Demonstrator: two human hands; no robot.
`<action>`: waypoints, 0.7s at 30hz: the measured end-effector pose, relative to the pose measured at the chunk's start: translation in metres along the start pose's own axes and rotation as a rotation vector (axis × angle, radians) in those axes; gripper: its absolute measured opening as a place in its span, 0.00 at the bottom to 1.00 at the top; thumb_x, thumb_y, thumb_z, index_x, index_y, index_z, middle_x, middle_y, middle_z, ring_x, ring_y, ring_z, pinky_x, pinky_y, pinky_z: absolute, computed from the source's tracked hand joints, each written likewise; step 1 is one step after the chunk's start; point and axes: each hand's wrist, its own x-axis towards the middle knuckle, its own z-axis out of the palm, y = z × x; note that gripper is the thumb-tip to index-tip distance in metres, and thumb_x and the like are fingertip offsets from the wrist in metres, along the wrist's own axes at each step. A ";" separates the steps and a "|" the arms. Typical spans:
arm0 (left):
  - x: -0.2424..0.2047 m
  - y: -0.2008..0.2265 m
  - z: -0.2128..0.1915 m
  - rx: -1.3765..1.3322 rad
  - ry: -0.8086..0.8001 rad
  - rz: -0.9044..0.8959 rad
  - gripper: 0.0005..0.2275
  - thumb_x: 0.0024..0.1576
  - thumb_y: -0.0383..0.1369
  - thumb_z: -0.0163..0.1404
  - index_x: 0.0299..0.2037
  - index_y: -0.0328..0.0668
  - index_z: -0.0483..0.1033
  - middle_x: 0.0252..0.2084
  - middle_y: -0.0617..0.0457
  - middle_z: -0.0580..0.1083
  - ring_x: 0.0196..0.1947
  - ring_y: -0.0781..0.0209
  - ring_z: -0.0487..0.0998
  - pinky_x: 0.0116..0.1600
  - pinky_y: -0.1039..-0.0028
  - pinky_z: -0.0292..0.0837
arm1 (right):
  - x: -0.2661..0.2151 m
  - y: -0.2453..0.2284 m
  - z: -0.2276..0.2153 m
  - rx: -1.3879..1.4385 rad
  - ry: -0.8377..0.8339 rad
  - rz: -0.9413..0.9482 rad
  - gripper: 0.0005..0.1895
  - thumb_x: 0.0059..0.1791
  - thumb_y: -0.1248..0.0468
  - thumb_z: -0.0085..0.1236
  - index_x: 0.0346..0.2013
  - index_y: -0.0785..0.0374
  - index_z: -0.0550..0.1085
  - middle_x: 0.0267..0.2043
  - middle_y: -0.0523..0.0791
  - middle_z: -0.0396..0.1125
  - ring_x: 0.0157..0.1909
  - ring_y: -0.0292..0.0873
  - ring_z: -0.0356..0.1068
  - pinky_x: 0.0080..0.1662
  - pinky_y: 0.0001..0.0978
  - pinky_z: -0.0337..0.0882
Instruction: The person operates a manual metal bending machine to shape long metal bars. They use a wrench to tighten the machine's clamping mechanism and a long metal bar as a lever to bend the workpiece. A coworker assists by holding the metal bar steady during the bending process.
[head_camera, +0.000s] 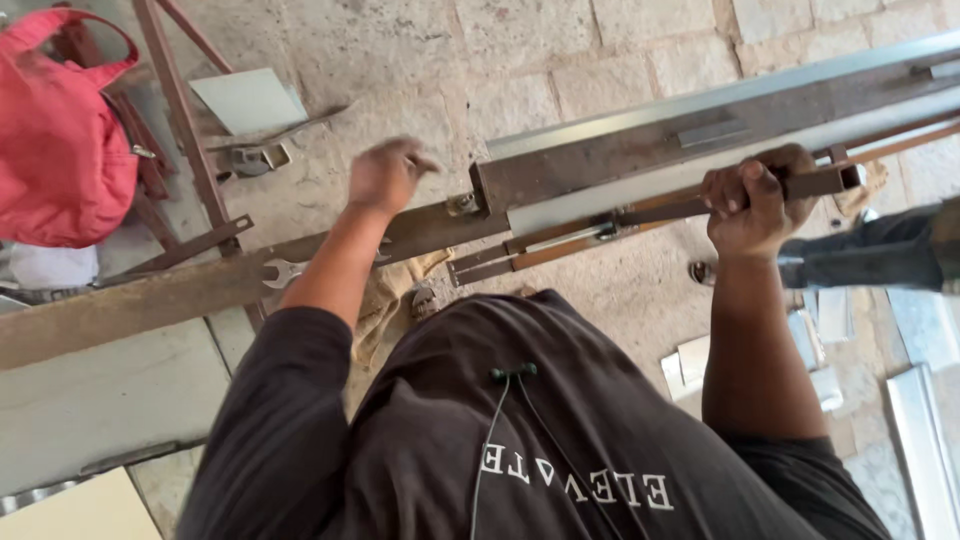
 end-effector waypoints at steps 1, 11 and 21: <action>0.006 -0.002 -0.004 -0.201 0.146 -0.062 0.13 0.64 0.35 0.53 0.59 0.52 0.76 0.44 0.53 0.81 0.46 0.64 0.87 0.56 0.73 0.84 | 0.004 0.002 0.000 0.014 0.023 -0.007 0.09 0.59 0.70 0.54 0.40 0.60 0.63 0.21 0.44 0.53 0.18 0.37 0.52 0.24 0.33 0.59; -0.002 0.012 -0.007 0.154 -0.042 0.152 0.19 0.49 0.37 0.67 0.51 0.49 0.80 0.43 0.52 0.81 0.41 0.54 0.83 0.50 0.66 0.77 | 0.007 0.005 -0.009 0.009 -0.050 -0.035 0.08 0.58 0.70 0.52 0.37 0.63 0.62 0.17 0.42 0.52 0.16 0.34 0.50 0.22 0.30 0.56; -0.008 -0.006 0.007 0.053 0.108 0.146 0.13 0.57 0.34 0.60 0.52 0.49 0.79 0.45 0.48 0.80 0.42 0.54 0.84 0.48 0.66 0.80 | 0.002 -0.008 0.007 -0.031 -0.020 -0.006 0.11 0.59 0.70 0.53 0.34 0.66 0.63 0.19 0.42 0.53 0.18 0.34 0.51 0.25 0.31 0.58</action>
